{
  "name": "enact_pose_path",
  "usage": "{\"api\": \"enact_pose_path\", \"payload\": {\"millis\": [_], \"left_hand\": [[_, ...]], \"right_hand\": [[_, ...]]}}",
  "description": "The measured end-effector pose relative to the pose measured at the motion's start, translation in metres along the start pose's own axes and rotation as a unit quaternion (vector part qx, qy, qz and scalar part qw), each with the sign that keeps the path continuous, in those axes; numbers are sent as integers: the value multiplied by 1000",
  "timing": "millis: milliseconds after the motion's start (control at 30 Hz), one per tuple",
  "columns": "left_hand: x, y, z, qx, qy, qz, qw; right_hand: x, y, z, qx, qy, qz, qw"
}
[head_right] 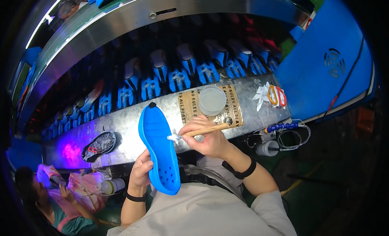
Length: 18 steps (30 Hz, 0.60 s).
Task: Applying adhesive to shoe soles using a brush at a manufacturing station.
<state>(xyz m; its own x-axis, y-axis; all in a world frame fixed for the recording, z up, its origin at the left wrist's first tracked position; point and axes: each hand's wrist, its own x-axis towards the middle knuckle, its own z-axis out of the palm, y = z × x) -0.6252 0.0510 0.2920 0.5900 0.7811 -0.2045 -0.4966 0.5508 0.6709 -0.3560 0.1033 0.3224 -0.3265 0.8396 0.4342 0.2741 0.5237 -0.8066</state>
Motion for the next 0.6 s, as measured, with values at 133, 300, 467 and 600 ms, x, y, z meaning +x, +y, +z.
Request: {"api": "enact_pose_path", "payload": {"millis": [133, 300, 467, 600], "left_hand": [[-1, 0, 0, 15, -7, -8, 1000], [-4, 4, 2, 34, -16, -8, 999], [-4, 11, 4, 63, -9, 7, 998], [-4, 13, 5, 78, 0, 30, 997]], "right_hand": [[7, 5, 0, 4, 45, 32, 998], [12, 4, 2, -15, 99, 15, 995], [7, -4, -2, -3, 43, 9, 999], [4, -9, 0, 16, 2, -13, 1000]]}}
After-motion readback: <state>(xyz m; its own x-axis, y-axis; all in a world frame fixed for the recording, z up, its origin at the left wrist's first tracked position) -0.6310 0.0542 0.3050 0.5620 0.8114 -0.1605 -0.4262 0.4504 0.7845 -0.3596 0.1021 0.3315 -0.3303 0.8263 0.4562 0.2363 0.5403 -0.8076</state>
